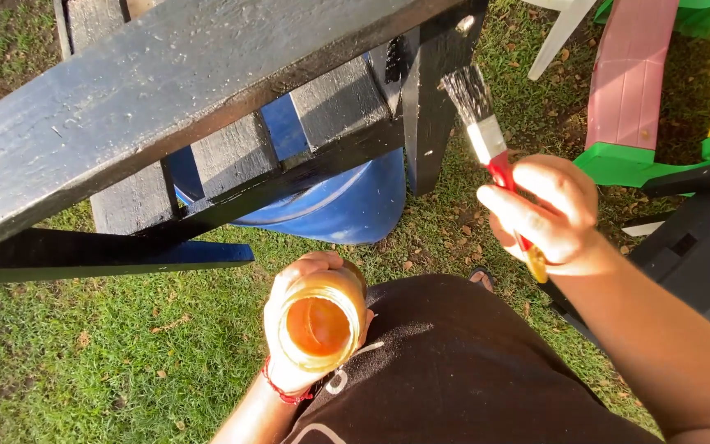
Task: A person uses a paintbrush to apply a liquid coating to a wooden chair outdoors.
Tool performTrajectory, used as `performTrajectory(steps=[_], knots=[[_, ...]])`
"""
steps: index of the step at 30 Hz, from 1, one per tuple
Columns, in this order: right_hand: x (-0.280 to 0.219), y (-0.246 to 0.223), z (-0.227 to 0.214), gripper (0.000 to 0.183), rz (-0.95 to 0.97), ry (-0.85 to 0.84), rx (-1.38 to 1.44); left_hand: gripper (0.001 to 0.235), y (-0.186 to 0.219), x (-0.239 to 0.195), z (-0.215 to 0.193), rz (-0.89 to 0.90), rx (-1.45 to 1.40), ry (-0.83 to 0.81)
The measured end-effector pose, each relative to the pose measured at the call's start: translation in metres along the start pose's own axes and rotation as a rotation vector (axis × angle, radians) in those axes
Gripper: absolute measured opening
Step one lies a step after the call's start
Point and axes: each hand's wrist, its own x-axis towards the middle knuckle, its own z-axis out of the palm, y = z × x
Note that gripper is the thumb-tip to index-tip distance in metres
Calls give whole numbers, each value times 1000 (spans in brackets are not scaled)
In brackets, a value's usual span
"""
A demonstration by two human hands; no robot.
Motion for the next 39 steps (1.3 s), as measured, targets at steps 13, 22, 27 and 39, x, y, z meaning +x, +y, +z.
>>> performTrajectory(steps=[13, 22, 27, 39], knots=[[-120, -17, 91, 20, 510, -416, -8, 64, 0, 6, -76, 38, 269, -169], [-77, -64, 135, 16, 1839, 758, 445, 65, 19, 19, -134, -41, 210, -273], [-39, -48, 132, 23, 1533, 1225, 809, 68, 17, 32, -138, -15, 184, -420], [-68, -52, 144, 27, 1548, 1019, 843, 67, 16, 27, -114, 36, 298, -350]])
